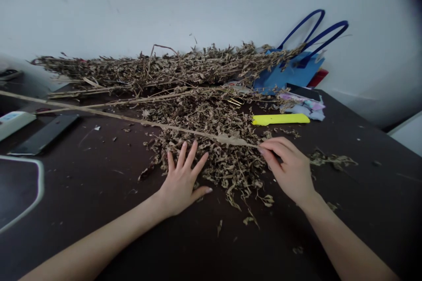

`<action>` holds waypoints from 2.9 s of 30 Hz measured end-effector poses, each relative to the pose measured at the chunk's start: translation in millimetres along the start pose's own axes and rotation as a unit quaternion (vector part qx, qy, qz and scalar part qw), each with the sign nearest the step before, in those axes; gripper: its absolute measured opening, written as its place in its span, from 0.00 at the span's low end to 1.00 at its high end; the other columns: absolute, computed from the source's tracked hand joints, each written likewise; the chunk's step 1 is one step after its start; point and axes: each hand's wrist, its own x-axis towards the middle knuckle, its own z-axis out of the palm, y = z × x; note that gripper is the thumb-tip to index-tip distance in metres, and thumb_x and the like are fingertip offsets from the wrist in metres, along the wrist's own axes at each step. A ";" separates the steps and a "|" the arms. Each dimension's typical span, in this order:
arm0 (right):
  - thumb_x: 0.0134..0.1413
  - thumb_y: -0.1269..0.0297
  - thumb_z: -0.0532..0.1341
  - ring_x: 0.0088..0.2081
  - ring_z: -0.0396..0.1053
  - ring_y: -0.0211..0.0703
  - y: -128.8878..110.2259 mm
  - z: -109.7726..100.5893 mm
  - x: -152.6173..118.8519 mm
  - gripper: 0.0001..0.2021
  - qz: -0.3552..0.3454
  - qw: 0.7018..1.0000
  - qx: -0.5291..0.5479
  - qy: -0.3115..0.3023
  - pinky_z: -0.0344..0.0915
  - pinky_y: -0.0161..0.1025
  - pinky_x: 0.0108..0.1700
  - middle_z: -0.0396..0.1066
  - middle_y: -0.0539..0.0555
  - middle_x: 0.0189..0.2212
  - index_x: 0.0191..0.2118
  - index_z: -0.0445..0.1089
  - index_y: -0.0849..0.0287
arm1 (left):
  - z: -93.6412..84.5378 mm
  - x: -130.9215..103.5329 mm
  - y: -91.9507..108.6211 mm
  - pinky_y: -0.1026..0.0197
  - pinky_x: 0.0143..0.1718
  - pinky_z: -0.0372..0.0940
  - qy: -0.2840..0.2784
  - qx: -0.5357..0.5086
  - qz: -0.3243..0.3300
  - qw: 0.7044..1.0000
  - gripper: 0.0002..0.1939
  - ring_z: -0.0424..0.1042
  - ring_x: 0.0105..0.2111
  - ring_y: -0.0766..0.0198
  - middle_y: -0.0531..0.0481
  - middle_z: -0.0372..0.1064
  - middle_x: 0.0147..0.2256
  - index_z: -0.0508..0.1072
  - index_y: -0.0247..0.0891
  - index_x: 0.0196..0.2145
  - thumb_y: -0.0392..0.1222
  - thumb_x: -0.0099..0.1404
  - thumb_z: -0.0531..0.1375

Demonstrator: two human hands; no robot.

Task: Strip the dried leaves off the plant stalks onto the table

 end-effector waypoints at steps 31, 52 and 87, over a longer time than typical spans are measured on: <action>0.56 0.71 0.57 0.37 0.66 0.41 1.8 -9.6 4.5 0.03 0.013 1.000 -0.004 0.025 0.63 0.39 0.40 0.67 0.53 0.33 0.35 0.67 0.59 | -4.6 30.3 12.7 0.31 0.57 0.28 -0.039 0.031 0.273 0.961 0.28 0.33 0.63 0.45 0.48 0.44 0.63 0.57 0.41 0.58 0.52 0.63 0.53; 0.56 0.71 0.56 0.37 0.66 0.41 -1.5 3.6 -0.5 0.04 -0.009 1.000 0.005 -0.015 0.63 0.39 0.41 0.67 0.53 0.34 0.35 0.67 0.58 | -24.2 -12.0 -31.5 0.33 0.57 0.31 0.083 -0.197 -0.110 0.971 0.33 0.23 0.63 0.47 0.43 0.33 0.65 0.39 0.44 0.63 0.47 0.66 0.50; 0.56 0.56 0.56 0.47 0.62 0.49 14.5 -14.7 -0.9 0.18 -0.021 0.967 -0.094 -0.234 0.62 0.50 0.46 0.67 0.56 0.43 0.52 0.62 0.54 | -23.2 16.1 -15.9 0.66 0.30 0.62 0.145 -0.741 -0.263 0.600 0.08 0.68 0.27 0.69 0.52 0.68 0.25 0.71 0.33 0.33 0.40 0.57 0.62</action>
